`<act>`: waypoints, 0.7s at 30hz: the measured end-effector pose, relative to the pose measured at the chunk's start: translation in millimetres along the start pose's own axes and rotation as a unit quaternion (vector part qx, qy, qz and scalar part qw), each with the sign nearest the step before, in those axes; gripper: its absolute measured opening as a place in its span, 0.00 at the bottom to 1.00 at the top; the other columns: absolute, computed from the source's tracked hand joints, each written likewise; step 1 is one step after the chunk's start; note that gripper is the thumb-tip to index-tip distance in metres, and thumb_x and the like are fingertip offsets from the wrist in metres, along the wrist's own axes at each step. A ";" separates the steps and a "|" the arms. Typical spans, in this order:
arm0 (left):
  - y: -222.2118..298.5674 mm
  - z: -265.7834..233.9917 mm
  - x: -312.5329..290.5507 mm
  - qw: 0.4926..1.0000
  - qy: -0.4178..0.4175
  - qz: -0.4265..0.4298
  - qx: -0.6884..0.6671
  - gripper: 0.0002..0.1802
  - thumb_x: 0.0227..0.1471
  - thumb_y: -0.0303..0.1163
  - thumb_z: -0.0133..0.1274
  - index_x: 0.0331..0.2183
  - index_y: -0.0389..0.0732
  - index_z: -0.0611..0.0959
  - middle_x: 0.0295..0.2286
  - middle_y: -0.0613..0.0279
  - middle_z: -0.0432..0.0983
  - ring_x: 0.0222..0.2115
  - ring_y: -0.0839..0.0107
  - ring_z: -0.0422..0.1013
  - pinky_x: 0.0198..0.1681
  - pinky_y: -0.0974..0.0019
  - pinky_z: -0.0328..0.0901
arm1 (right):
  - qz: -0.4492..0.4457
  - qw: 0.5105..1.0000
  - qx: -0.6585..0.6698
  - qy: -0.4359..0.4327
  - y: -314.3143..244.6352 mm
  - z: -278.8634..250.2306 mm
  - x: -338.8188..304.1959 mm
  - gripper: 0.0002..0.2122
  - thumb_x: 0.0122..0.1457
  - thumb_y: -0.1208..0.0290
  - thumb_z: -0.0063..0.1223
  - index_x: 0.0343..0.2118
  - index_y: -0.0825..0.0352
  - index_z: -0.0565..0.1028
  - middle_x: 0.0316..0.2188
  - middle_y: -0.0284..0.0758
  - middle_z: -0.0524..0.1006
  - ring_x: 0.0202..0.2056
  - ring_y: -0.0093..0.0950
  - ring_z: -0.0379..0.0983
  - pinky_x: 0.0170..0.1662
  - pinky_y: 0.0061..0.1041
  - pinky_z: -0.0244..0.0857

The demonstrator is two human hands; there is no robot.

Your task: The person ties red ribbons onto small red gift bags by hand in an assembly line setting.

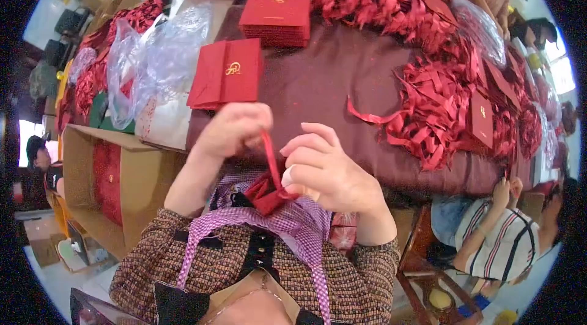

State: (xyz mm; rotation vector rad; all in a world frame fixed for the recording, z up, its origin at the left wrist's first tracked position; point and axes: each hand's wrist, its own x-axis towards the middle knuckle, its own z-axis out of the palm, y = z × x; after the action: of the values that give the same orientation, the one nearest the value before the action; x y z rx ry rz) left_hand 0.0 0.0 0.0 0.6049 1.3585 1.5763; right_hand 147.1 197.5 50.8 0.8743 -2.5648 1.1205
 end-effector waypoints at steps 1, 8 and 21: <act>6.2 0.5 3.7 0.995 0.038 0.010 -0.087 0.07 0.52 0.28 0.50 0.27 0.35 0.78 0.16 0.69 0.66 0.15 0.80 0.60 0.18 0.75 0.53 | 0.002 1.000 -0.011 0.017 -4.6 -1.8 -5.2 0.06 0.50 0.66 0.59 0.25 0.62 0.75 0.29 0.32 0.74 0.44 0.34 0.72 0.60 0.47 0.51; -9.9 6.5 1.1 0.960 0.060 0.014 -0.273 0.20 0.63 0.41 0.38 0.37 0.35 0.76 0.26 0.59 0.74 0.20 0.73 0.67 0.23 0.69 0.63 | 0.048 0.988 0.050 0.138 34.6 26.8 -6.1 0.07 0.50 0.71 0.59 0.29 0.63 0.73 0.41 0.36 0.70 0.52 0.41 0.64 0.56 0.40 0.55; -24.6 15.6 6.5 0.991 -0.033 0.103 0.084 0.24 0.53 0.23 0.57 0.52 0.39 0.72 0.48 0.67 0.69 0.48 0.76 0.66 0.50 0.69 0.64 | 0.167 0.890 0.388 0.170 57.6 39.4 -2.2 0.06 0.58 0.70 0.55 0.34 0.66 0.77 0.49 0.37 0.69 0.49 0.29 0.67 0.54 0.30 0.60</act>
State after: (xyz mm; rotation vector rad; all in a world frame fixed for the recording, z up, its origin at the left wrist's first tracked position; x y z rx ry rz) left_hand 18.3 11.9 -20.4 0.9174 1.4250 1.5979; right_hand 116.3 200.8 -11.8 0.2856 -1.9907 2.2474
